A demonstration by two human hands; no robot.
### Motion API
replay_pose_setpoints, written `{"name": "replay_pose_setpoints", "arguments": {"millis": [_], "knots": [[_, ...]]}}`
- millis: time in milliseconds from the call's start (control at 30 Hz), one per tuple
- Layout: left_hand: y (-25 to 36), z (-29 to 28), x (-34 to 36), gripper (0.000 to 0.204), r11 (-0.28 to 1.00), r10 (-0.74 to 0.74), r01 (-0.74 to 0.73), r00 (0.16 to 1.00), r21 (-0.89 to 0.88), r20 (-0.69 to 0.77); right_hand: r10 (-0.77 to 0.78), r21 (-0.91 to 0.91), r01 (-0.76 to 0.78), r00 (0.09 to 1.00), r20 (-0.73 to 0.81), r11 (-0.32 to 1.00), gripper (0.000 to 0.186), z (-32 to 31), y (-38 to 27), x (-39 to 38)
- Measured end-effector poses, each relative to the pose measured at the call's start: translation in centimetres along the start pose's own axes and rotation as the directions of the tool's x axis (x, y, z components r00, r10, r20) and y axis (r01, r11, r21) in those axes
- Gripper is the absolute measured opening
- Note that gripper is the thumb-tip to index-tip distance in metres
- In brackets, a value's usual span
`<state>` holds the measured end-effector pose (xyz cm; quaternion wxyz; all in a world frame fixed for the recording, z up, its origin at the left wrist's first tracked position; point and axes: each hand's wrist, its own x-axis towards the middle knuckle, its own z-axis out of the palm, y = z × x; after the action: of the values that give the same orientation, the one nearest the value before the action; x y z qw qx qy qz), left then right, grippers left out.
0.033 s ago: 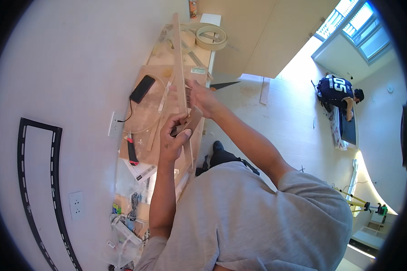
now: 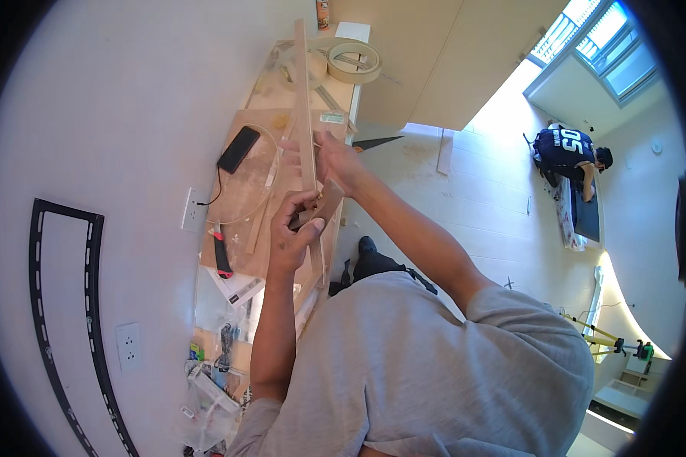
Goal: The person uses a utility knife to trim a thin wooden strip on a workbench, then smooths the strip with a hand plane. The person repeatedly trims and planes the same strip, removing shavings and refining its edges.
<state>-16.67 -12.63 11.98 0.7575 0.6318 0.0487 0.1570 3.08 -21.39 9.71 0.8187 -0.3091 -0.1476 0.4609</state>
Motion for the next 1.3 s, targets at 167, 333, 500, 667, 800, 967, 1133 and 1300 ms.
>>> {"name": "replay_pose_setpoints", "arguments": {"millis": [167, 333, 500, 667, 800, 967, 1133, 1300], "knots": [[0.9, 1.3, -0.5, 0.049, 0.977, 0.120, -0.132, 0.990, 0.167, 0.078, -0.097, 0.206, 0.068, 0.986, 0.134, 0.976, 0.055, 1.1, -1.1, 0.5], [0.7, 1.9, -2.0, 0.047, 0.991, 0.114, -0.116, 0.993, 0.073, 0.027, -0.073, 0.142, 0.072, 0.997, 0.005, 0.987, 0.057, 3.1, -1.8, -1.0], [1.3, 0.6, -1.7, 0.054, 0.934, 0.084, -0.190, 0.940, -0.302, -0.332, -0.216, -0.319, 0.154, 0.962, -0.167, 0.935, 0.059, 6.7, -3.2, -3.7], [2.5, 1.7, 0.2, 0.058, 0.935, 0.078, -0.211, 0.906, -0.286, -0.416, -0.313, -0.516, 0.164, 0.925, -0.215, 0.841, 0.059, 9.4, -2.1, -4.6], [2.7, 3.0, 2.1, 0.060, 0.967, 0.148, -0.222, 0.886, -0.123, -0.439, -0.379, -0.613, 0.174, 0.898, -0.222, 0.771, 0.054, 10.0, 0.0, -5.3], [2.8, 2.2, 3.0, 0.057, 0.974, 0.214, -0.224, 0.879, 0.028, -0.425, -0.473, -0.782, 0.233, 0.877, -0.089, 0.579, 0.048, 9.7, 1.2, -5.7], [2.8, 2.4, 3.1, 0.054, 0.944, 0.331, -0.298, 0.846, 0.144, -0.418, -0.511, -0.853, 0.258, 0.860, -0.012, 0.454, 0.038, 9.6, 2.1, -5.9], [3.1, 1.8, 3.4, 0.052, 0.942, 0.334, -0.298, 0.828, 0.152, -0.450, -0.558, -0.874, 0.372, 0.817, 0.147, 0.314, 0.040, 9.7, 2.9, -5.5]]}}
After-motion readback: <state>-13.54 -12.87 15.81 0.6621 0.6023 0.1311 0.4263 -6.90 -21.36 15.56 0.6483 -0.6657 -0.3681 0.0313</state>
